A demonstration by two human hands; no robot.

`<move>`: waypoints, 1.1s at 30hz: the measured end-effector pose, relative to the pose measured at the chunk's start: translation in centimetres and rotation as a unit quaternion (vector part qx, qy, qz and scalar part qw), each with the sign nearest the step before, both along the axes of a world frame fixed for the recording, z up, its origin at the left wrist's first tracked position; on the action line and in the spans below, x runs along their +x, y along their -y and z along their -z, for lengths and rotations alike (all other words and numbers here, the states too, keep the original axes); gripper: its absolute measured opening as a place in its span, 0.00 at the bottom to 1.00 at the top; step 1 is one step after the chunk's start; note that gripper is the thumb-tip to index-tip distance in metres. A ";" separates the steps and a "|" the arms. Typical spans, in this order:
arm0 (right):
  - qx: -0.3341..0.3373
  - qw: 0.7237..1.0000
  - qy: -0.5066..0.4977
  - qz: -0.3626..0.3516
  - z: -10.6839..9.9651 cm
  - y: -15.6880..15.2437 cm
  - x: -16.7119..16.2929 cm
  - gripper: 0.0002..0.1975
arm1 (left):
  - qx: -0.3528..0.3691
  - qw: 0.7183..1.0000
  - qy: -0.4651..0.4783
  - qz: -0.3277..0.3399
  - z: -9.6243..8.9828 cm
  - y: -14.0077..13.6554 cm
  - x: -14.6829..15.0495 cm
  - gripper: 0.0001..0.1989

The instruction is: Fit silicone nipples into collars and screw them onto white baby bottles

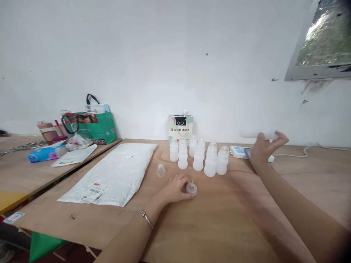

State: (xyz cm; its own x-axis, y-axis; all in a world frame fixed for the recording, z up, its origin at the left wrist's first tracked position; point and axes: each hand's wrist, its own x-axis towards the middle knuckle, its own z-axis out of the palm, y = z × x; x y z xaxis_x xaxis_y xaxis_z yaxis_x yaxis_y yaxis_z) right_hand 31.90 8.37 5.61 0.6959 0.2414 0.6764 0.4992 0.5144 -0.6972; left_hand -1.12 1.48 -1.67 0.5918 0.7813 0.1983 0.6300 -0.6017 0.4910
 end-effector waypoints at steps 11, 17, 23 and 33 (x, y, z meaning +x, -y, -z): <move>-0.077 0.897 0.060 -0.431 8.4 10.1 -14.5 0.28 | 0.057 0.984 0.146 -0.085 -0.7 -0.4 0.1 0.14; -0.148 0.875 0.068 -0.456 9.8 9.1 -16.2 0.30 | 0.089 0.935 0.315 -0.140 -2.4 0.4 0.0 0.19; -0.165 0.858 0.076 -0.480 10.3 8.7 -17.6 0.25 | 0.097 0.944 0.306 -0.073 -2.2 1.1 0.6 0.16; -0.174 0.811 0.047 -0.556 10.1 9.0 -17.9 0.18 | 0.077 0.947 0.303 -0.074 -1.3 0.5 1.2 0.16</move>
